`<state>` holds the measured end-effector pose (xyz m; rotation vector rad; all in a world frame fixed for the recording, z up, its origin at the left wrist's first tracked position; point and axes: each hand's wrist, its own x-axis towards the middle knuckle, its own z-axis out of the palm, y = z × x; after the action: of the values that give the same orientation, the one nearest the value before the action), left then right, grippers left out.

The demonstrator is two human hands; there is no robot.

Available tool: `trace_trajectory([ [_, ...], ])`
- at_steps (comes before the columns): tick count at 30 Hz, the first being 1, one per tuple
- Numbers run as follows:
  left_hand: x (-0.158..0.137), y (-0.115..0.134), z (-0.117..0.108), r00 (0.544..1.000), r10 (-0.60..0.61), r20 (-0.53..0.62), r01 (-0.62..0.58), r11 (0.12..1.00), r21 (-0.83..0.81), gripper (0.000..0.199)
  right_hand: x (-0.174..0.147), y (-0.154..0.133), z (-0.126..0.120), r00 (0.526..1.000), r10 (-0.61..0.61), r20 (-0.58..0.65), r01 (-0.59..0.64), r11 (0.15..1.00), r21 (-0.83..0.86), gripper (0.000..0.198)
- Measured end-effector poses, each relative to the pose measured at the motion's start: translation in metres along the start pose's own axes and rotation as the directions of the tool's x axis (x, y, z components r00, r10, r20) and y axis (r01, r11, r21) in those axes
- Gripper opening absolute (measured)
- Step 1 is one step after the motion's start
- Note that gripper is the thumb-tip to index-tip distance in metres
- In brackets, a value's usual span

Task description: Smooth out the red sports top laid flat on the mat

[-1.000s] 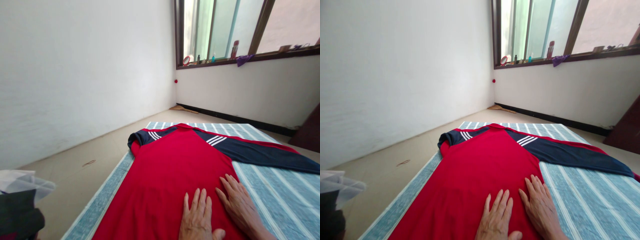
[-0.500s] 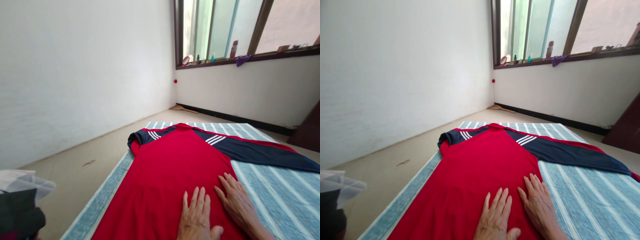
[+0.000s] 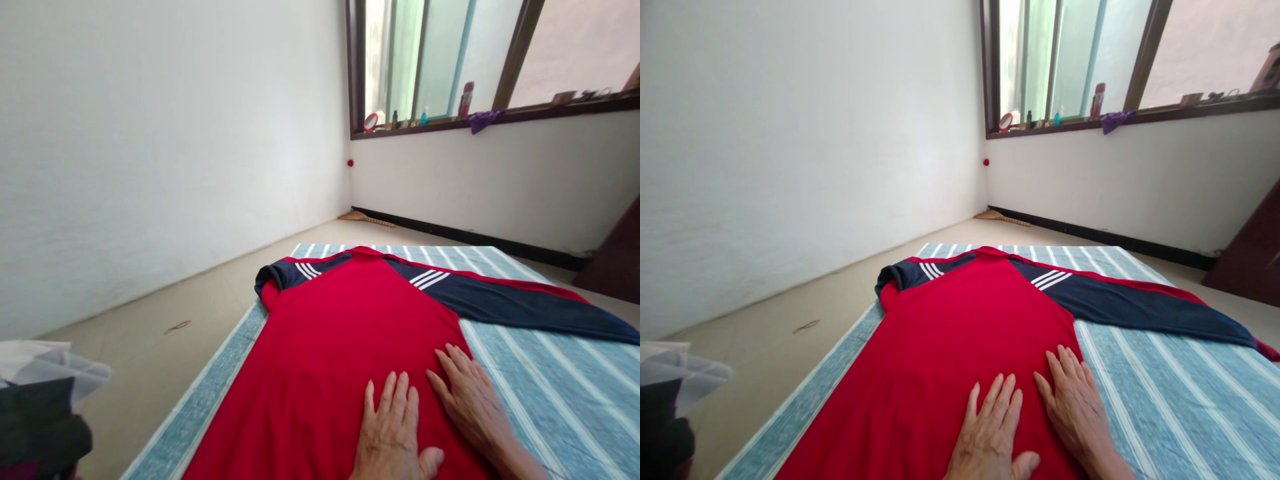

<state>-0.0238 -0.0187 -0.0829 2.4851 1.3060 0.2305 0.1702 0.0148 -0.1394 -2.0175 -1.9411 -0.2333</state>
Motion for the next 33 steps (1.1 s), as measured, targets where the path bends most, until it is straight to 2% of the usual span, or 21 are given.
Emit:
trace_trajectory([
  [25,0.002,0.0027,-0.0039,0.995,-0.051,0.082,0.058,0.995,-0.083,0.074,0.0025,-0.0028,-0.0076,0.999,0.016,0.042,-0.017,1.0,0.022,0.051],
  [33,0.0026,-0.0033,0.0055,0.997,-0.033,0.063,0.038,0.995,-0.087,0.077,0.0028,-0.0024,-0.0068,0.999,0.021,0.035,-0.022,0.999,0.041,0.049],
])
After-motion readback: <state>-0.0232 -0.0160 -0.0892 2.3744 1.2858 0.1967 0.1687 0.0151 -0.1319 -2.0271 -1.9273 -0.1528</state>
